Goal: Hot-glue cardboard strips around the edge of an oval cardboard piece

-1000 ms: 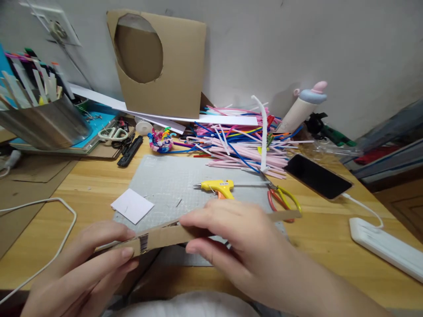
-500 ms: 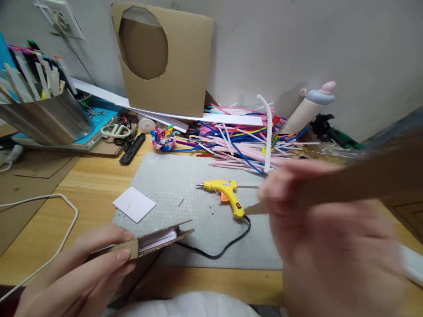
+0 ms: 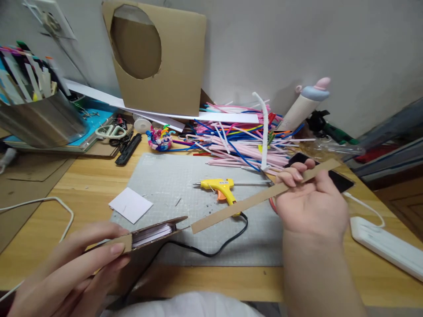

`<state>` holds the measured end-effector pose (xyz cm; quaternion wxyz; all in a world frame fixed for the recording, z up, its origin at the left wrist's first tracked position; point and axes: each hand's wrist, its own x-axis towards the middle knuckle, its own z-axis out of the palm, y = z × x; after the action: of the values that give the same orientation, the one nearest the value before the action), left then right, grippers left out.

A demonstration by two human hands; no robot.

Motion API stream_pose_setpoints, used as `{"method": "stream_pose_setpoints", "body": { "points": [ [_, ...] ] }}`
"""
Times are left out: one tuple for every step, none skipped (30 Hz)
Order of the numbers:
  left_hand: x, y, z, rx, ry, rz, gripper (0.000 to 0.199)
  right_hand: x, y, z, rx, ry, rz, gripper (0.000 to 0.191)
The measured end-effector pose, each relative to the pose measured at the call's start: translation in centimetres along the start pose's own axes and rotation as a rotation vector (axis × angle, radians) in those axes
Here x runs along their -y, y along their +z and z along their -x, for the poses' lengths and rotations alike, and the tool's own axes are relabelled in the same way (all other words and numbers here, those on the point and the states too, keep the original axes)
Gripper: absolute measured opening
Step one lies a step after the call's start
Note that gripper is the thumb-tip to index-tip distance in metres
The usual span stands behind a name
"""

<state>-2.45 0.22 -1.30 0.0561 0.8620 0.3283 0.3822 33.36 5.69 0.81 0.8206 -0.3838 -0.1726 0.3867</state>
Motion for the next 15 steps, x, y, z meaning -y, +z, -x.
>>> {"method": "stream_pose_setpoints", "body": {
  "points": [
    [0.0, 0.0, 0.0, 0.004, 0.001, 0.003, 0.033, -0.2, 0.0, 0.0, -0.022, 0.021, -0.040, 0.045],
    [0.0, 0.0, 0.0, 0.005, 0.002, 0.004, 0.033, -0.3, 0.1, 0.0, -0.043, 0.039, -0.077, 0.047],
    [0.1, 0.0, 0.0, 0.005, 0.007, 0.003, 0.032, -0.3, 0.1, 0.0, -0.060, 0.054, -0.109, 0.048],
    [0.1, 0.0, -0.1, 0.009, 0.015, -0.002, 0.031, -0.2, 0.2, 0.0, -0.072, 0.068, -0.135, 0.048],
    [0.2, 0.0, -0.1, 0.016, 0.024, -0.005, 0.030, -0.1, 0.2, -0.1, -0.081, 0.078, -0.155, 0.046],
    [0.2, 0.0, -0.1, 0.018, 0.030, -0.009, 0.030, 0.0, 0.2, -0.1, -0.089, 0.087, -0.169, 0.045],
    [0.3, 0.0, -0.1, 0.020, 0.033, -0.011, 0.030, 0.1, 0.2, -0.2, -0.097, 0.095, -0.174, 0.043],
    [0.3, 0.0, -0.1, 0.026, 0.035, -0.010, 0.030, 0.1, 0.1, -0.4, -0.103, 0.104, -0.172, 0.042],
    [0.3, -0.1, 0.0, 0.024, 0.033, -0.008, 0.031, 0.2, 0.0, -0.5, -0.107, 0.110, -0.161, 0.040],
    [0.3, -0.1, 0.0, 0.015, 0.031, -0.005, 0.032, 0.1, -0.2, -0.5, -0.107, 0.110, -0.143, 0.037],
    [0.3, -0.1, 0.0, 0.013, 0.029, 0.000, 0.032, 0.0, -0.3, -0.5, -0.101, 0.097, -0.120, 0.033],
    [0.2, -0.1, 0.0, 0.013, 0.024, 0.005, 0.032, -0.1, -0.5, -0.4, -0.086, 0.064, -0.096, 0.029],
    [0.2, -0.1, 0.0, 0.013, 0.021, 0.009, 0.032, -0.4, -0.6, -0.1, -0.063, 0.012, -0.069, 0.028],
    [0.2, 0.0, 0.0, 0.013, 0.011, 0.010, 0.031, -0.7, -0.7, 0.4, -0.032, -0.054, -0.038, 0.027],
    [0.2, 0.0, 0.0, 0.015, 0.002, 0.008, 0.031, -1.0, -0.8, 0.9, 0.006, -0.129, 0.000, 0.027]
  ]
}}
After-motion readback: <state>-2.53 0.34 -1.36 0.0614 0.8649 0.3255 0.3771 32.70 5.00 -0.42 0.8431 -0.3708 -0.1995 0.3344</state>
